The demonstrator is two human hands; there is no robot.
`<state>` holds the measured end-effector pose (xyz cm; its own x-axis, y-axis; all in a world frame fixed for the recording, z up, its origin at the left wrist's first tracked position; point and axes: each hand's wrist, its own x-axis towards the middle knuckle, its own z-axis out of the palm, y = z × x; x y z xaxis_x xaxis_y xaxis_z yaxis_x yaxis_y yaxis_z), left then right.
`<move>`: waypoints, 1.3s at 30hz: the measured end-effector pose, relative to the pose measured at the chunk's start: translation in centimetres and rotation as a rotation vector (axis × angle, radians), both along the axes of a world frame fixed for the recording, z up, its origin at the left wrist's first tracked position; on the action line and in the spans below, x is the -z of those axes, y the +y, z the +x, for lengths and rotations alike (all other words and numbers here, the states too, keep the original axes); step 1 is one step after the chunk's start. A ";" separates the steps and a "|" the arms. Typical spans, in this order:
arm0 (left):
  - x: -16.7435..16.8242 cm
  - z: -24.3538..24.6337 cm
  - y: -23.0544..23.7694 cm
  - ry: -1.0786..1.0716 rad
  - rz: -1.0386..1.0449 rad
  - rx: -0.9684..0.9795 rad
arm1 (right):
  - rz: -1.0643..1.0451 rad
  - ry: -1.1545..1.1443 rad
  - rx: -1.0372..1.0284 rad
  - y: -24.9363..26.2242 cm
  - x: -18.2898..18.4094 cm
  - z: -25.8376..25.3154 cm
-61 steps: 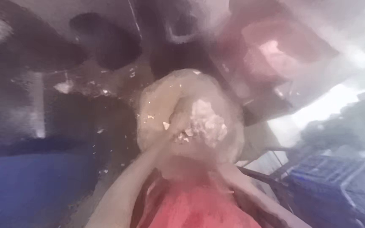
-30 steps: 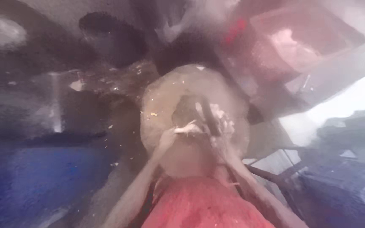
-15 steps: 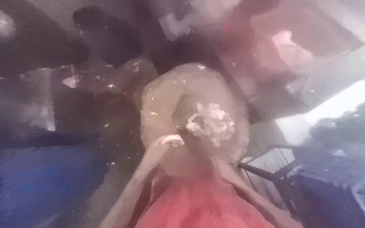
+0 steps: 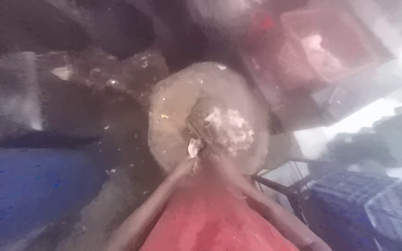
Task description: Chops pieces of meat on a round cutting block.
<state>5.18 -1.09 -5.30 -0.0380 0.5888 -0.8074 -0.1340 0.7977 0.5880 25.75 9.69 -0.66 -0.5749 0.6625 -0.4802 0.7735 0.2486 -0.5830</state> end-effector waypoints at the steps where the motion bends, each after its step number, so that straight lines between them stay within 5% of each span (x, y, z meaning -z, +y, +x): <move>1: -0.1 -0.3 0.2 0.019 0.008 0.014 | -0.015 0.015 -0.001 0.3 -0.4 -0.5; 4: 0.2 0.2 -1.4 0.005 0.029 0.049 | -0.026 0.310 0.025 -2.3 -5.5 -0.6; 6: 0.8 0.1 -1.2 -0.003 0.071 0.040 | 0.073 0.533 0.016 -3.1 -5.3 -1.0; 11: -0.2 -0.1 -1.0 0.164 0.028 0.126 | -0.132 -0.019 -0.045 -1.1 -0.7 -1.1; 14: -0.5 -1.0 -2.5 0.568 0.027 0.319 | -0.046 0.188 -0.038 -2.6 -6.2 -2.3; 17: -0.1 -1.7 -3.5 0.713 0.133 0.214 | 0.033 0.557 -0.061 -3.7 -7.5 -3.4; 23: 0.1 -2.2 -3.3 0.732 0.098 0.198 | -0.149 -0.121 -0.087 -2.7 0.0 -2.9; 26: 0.5 -2.0 -4.2 0.728 0.079 0.132 | -0.110 -0.061 -0.046 -3.2 -3.6 -3.1; 29: 0.1 -1.8 -4.8 0.691 0.194 0.037 | -0.107 0.259 -0.071 -4.2 -8.0 -4.2; 31: 0.1 -1.9 -4.6 0.715 0.227 0.055 | -0.114 0.282 -0.124 -5.0 -6.0 -4.4; 34: 0.7 -1.5 -3.8 0.835 0.141 0.189 | -0.347 -0.030 -0.142 -4.1 -0.3 -3.1; 39: 0.5 -1.3 -3.9 0.882 0.179 0.316 | -0.390 0.070 0.151 -2.9 2.3 3.7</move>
<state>3.90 -4.96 -5.78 -0.4081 0.7883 -0.4605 0.6228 0.6092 0.4909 29.42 6.83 -2.98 -0.5257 0.5178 -0.6750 0.7395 -0.1140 -0.6634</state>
